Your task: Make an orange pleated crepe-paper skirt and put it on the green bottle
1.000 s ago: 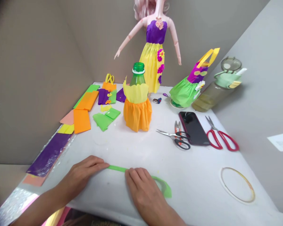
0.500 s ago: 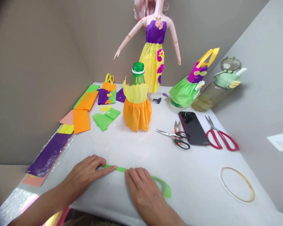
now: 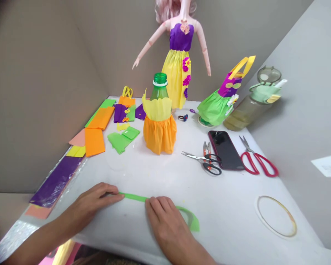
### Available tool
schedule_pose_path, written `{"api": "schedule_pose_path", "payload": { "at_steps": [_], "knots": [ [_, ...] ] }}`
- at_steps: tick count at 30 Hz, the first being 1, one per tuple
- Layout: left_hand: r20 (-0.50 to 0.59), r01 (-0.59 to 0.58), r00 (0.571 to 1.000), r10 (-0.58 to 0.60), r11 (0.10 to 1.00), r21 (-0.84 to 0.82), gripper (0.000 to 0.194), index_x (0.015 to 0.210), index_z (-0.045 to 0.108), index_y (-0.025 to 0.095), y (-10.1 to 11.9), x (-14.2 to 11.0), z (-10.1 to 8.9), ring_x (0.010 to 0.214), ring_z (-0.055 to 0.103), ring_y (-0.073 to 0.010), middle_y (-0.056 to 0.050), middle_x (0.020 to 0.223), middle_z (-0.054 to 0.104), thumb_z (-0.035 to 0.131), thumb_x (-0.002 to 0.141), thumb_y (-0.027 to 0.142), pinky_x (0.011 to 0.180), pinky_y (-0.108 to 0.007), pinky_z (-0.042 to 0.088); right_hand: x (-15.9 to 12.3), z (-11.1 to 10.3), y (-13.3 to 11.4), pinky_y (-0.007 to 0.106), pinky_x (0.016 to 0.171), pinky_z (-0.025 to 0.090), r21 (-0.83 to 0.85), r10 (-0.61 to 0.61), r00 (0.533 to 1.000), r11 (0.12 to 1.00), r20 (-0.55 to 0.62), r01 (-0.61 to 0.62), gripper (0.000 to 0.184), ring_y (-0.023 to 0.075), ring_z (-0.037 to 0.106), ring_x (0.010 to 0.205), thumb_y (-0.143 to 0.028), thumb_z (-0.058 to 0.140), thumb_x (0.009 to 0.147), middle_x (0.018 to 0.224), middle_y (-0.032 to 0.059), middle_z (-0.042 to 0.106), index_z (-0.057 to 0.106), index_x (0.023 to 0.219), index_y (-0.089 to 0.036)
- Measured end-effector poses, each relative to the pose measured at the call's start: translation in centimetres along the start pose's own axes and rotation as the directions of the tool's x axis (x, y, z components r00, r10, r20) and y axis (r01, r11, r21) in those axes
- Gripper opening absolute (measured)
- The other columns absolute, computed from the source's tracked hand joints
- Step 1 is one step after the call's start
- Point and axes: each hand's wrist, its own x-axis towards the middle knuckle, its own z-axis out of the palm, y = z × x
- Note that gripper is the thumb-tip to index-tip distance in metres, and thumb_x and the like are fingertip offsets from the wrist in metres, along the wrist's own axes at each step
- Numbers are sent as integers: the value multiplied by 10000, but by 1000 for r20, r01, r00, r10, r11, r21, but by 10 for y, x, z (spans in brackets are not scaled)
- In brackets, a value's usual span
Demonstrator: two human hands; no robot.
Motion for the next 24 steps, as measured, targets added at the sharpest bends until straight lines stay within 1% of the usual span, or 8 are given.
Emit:
{"api": "schedule_pose_path", "payload": {
  "at_steps": [2, 4, 7, 10, 13, 15, 20, 24],
  "knots": [
    [-42, 149, 987, -155, 983, -111, 475, 1337, 563, 319, 0, -6, -1, 1097, 632, -145, -23, 1194, 653, 349, 1002, 60, 953, -248, 517, 0, -1, 0, 384, 805, 580, 0, -3, 1000, 1000, -11, 3, 380, 232, 558, 875, -4, 312, 960, 1001, 142, 651, 589, 1216, -55],
    [-89, 280, 950, -300, 942, -185, 363, 1293, 578, 285, 3, -6, -2, 1039, 663, -147, -28, 1132, 672, 405, 1011, 135, 919, -236, 538, 1, -1, 0, 383, 798, 580, 6, -10, 1000, 1000, -4, 10, 370, 235, 566, 873, 10, 321, 950, 987, 148, 646, 591, 1200, -35],
    [-189, 331, 912, -364, 925, -186, 234, 1197, 604, 254, 11, 2, -2, 919, 673, -158, -23, 1006, 673, 511, 986, 211, 850, -250, 561, 1, -2, -1, 380, 802, 573, 12, -5, 1000, 1000, 18, 5, 366, 236, 576, 878, 27, 335, 938, 980, 144, 637, 589, 1194, -35],
    [-243, 246, 929, -279, 956, -158, 201, 1158, 593, 239, 21, 18, 3, 907, 650, -154, -22, 980, 657, 517, 983, 176, 838, -249, 554, 2, -2, -1, 373, 789, 572, 6, -1, 1000, 1000, 22, 1, 371, 230, 574, 866, 16, 326, 947, 973, 131, 633, 587, 1197, -68],
    [-155, 142, 974, -167, 977, -160, 236, 1188, 576, 236, 33, 31, 15, 991, 626, -157, -37, 1048, 651, 480, 999, 133, 900, -259, 541, 3, -1, -2, 368, 784, 577, 7, 5, 1000, 1000, 12, -5, 358, 226, 572, 857, -3, 317, 963, 967, 125, 633, 586, 1188, -75],
    [-106, 96, 989, -108, 989, -112, 296, 1252, 555, 218, 38, 35, 26, 1016, 615, -174, -58, 1077, 644, 460, 996, 103, 919, -291, 544, 2, 1, -1, 372, 800, 580, 4, 14, 1000, 1000, 12, -14, 358, 229, 573, 877, -13, 309, 973, 982, 127, 637, 584, 1194, -76],
    [-72, -66, 995, 71, 995, 71, 429, 1345, 538, 214, 34, 25, 41, 1009, 604, -194, -88, 1122, 633, 385, 985, 37, 898, -334, 562, -3, 1, 0, 370, 803, 582, 23, 12, 999, 1000, 32, -13, 331, 229, 574, 888, -31, 315, 985, 988, 127, 639, 601, 1143, -78],
    [-28, -100, 994, 105, 986, 131, 514, 1401, 509, 236, 32, 12, 38, 1145, 584, -222, -106, 1255, 630, 368, 961, 11, 991, -393, 539, -4, -2, 1, 376, 822, 578, 43, 20, 999, 999, 43, -22, 318, 232, 573, 919, -24, 338, 979, 1014, 128, 641, 602, 1145, -88]
  ]
}}
